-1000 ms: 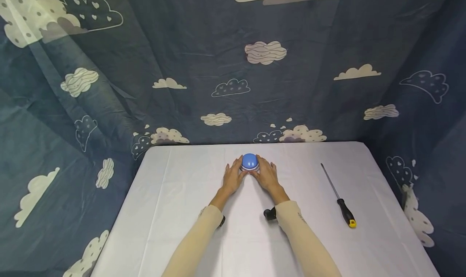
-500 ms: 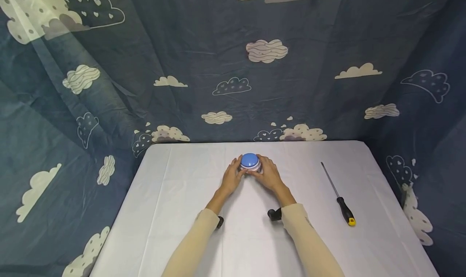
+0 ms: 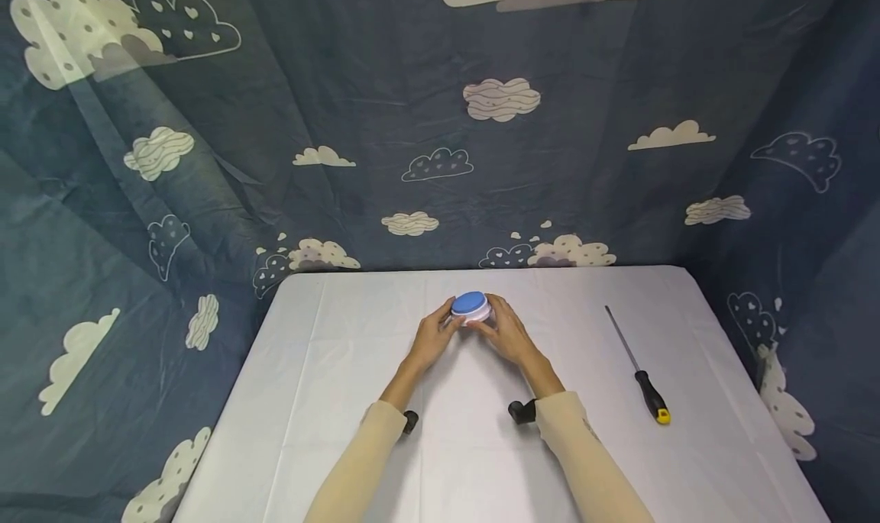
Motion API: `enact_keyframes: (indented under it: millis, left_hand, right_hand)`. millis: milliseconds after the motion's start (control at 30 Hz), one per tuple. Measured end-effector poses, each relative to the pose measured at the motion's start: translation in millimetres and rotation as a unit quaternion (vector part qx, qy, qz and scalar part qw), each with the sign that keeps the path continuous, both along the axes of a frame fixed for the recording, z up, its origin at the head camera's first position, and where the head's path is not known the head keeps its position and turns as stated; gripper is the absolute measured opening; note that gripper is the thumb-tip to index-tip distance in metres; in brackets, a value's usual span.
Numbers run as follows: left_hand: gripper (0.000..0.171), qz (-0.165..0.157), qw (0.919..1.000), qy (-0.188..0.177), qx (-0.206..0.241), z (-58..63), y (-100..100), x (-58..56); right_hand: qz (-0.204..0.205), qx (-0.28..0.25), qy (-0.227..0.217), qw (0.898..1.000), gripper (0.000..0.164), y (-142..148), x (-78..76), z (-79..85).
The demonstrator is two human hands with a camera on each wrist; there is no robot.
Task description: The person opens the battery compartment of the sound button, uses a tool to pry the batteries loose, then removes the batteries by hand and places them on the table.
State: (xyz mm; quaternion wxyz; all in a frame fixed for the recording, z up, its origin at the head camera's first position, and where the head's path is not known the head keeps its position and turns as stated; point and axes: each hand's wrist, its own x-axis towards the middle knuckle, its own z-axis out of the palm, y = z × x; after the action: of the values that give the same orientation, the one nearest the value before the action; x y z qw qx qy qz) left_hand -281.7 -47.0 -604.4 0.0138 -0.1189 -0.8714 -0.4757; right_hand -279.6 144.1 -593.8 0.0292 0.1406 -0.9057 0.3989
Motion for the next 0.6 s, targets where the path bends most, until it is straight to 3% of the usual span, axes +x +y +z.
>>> enact_keyframes:
  millis: [267, 467, 600]
  left_hand:
    - [0.054, -0.045, 0.9966, -0.014, 0.068, 6.2, -6.5, 6.1]
    - [0.043, -0.083, 0.9862, -0.023, 0.141, 29.4, -11.6, 16.4]
    - [0.041, -0.098, 0.9798, -0.05, 0.167, 41.6, -16.0, 20.1]
  right_hand:
    - [0.006, -0.036, -0.023, 0.999, 0.072, 5.5, 9.4, 6.3]
    - [0.006, -0.066, -0.066, 0.996, 0.06, 10.9, 13.8, 11.2]
    - [0.04, -0.089, -0.087, 0.991, 0.053, 13.4, 17.6, 16.1]
